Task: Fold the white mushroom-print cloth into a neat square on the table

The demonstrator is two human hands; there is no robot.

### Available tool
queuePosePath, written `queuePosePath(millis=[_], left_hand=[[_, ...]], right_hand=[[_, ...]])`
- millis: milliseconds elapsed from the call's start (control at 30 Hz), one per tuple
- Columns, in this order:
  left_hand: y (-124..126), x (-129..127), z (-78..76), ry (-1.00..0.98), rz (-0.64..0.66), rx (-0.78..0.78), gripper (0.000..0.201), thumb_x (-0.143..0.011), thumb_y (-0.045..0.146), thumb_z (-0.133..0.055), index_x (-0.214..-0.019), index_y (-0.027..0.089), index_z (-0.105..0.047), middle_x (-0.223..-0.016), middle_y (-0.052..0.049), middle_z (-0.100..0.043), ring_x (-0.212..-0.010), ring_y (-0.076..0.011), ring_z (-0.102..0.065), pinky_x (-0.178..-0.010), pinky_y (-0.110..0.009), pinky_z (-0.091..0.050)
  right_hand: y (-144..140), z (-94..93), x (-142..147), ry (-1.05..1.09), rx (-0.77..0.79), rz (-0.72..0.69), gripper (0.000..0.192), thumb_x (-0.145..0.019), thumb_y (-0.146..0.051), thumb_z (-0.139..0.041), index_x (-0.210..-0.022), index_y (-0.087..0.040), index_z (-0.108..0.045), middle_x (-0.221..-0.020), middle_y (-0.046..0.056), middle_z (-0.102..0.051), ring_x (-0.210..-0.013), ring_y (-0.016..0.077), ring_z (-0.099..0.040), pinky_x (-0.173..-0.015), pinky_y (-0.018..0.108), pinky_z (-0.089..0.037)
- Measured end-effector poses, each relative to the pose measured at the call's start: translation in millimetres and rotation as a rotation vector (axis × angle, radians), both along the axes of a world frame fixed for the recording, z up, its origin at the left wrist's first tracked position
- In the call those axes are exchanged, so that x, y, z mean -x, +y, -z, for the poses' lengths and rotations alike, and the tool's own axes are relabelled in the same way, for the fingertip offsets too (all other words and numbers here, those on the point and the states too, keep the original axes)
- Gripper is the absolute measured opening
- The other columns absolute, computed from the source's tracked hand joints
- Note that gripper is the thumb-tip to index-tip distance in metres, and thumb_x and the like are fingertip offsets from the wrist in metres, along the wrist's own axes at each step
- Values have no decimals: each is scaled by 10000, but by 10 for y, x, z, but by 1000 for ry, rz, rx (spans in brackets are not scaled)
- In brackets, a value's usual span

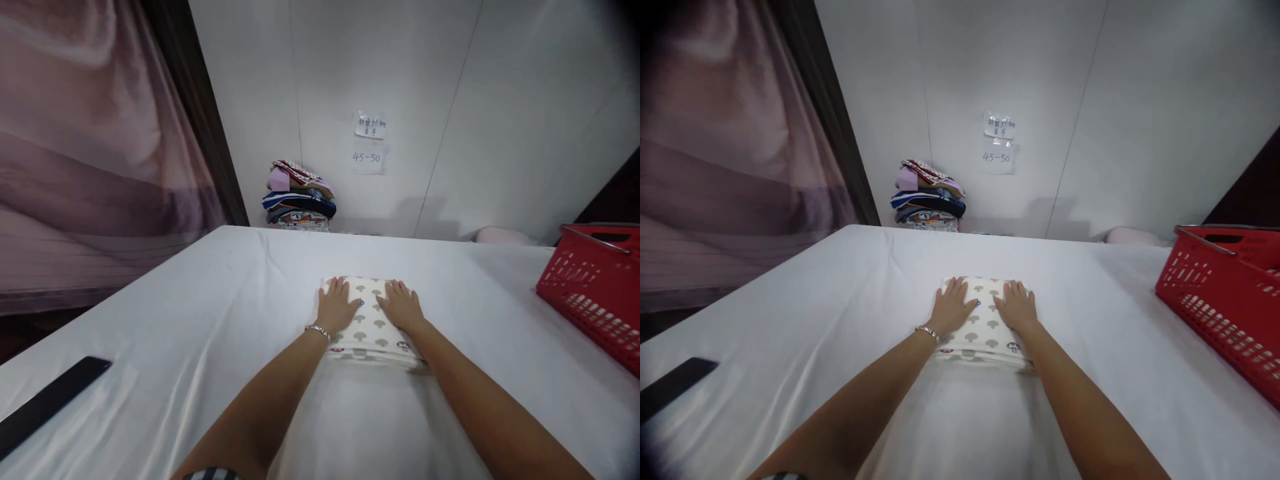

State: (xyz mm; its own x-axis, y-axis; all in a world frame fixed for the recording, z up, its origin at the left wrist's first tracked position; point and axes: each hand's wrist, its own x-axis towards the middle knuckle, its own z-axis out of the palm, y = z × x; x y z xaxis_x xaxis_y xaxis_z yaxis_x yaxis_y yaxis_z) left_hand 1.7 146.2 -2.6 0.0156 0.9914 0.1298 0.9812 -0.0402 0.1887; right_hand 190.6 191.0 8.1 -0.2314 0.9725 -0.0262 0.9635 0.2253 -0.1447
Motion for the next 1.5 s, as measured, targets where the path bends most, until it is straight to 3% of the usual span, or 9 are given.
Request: queuePosePath(millis=[233, 367, 567, 700, 867, 1000, 1300, 1400, 1500], left_hand=[[4, -14, -9, 50, -6, -43, 604, -913, 517, -250, -1414, 187, -322, -1521, -66, -220, -1408, -266, -125, -1076, -550, -225], [7, -6, -1, 53, -2, -26, 610, -906, 515, -271, -1421, 190, -310, -1525, -66, -206, -1410, -274, -109, -1077, -554, -215], [8, -11, 10, 14, 6, -38, 612, -907, 519, -268, -1415, 181, -317, -1523, -73, -211, -1408, -273, -116, -1074, -565, -207], [12, -14, 15, -9, 4, -39, 616, -902, 527, -268, -1415, 189, -312, -1528, -60, -195, -1410, -267, -108, -1075, -572, -199], [19, -14, -3, -25, 5, -8, 621, -898, 531, -262, -1421, 199, -300, -1533, -49, -183, -1412, -274, -89, -1078, -568, -194], [31, -12, -4, -30, 3, -3, 612, -901, 529, -256, -1420, 207, -298, -1535, -52, -175, -1412, -276, -91, -1076, -561, -199], [50, 45, -11, -171, 8, -40, 522, -872, 498, -403, -1326, 240, -420, -1518, -45, -238, -1404, -256, -141, -1072, -492, -247], [6, 98, -73, -293, -109, -76, 525, -834, 417, -493, -1308, 199, -433, -1517, -77, -235, -1398, -247, -173, -1068, -406, -285], [-134, 187, -139, -409, -306, -39, 583, -814, 408, -512, -1327, 162, -383, -1416, -148, -405, -1303, -265, -376, -997, -376, -368]], right_hand=[[-83, 24, 308, 30, -88, -236, 628, -930, -535, -204, -1439, -175, -281, -1531, 104, -186, -1410, 247, -95, -1106, 480, -72], [-118, 110, 334, 56, -47, -246, 631, -932, -548, -185, -1435, -182, -288, -1533, 101, -177, -1412, 241, -88, -1102, 492, -81], [-150, -49, 213, 62, 38, -248, 598, -921, -518, -282, -1417, -188, -334, -1527, 105, -195, -1404, 257, -142, -1101, 495, -117], [-233, 31, -178, 137, 10, -159, 567, -886, -496, -385, -1377, -213, -407, -1497, 92, -287, -1392, 282, -189, -1093, 556, -126], [-425, 312, -608, 596, 3, 39, 605, -828, -479, -471, -1346, -168, -466, -1505, 88, -263, -1388, 248, -218, -1117, 405, -237], [-616, 362, -667, 853, 14, 214, 643, -755, -493, -550, -1318, -187, -503, -1442, 78, -394, -1332, 244, -348, -1107, 377, -265], [-814, 278, -722, 918, 48, 284, 746, -716, -516, -608, -1367, -195, -438, -1339, 79, -520, -1208, 254, -499, -1039, 375, -365], [-793, 253, -778, 997, 97, 329, 767, -712, -500, -631, -1377, -181, -423, -1274, 107, -572, -1114, 252, -573, -957, 352, -443], [-771, 224, -812, 1060, 171, 343, 754, -745, -487, -606, -1390, -155, -401, -1201, 130, -617, -1038, 244, -619, -875, 326, -499]])
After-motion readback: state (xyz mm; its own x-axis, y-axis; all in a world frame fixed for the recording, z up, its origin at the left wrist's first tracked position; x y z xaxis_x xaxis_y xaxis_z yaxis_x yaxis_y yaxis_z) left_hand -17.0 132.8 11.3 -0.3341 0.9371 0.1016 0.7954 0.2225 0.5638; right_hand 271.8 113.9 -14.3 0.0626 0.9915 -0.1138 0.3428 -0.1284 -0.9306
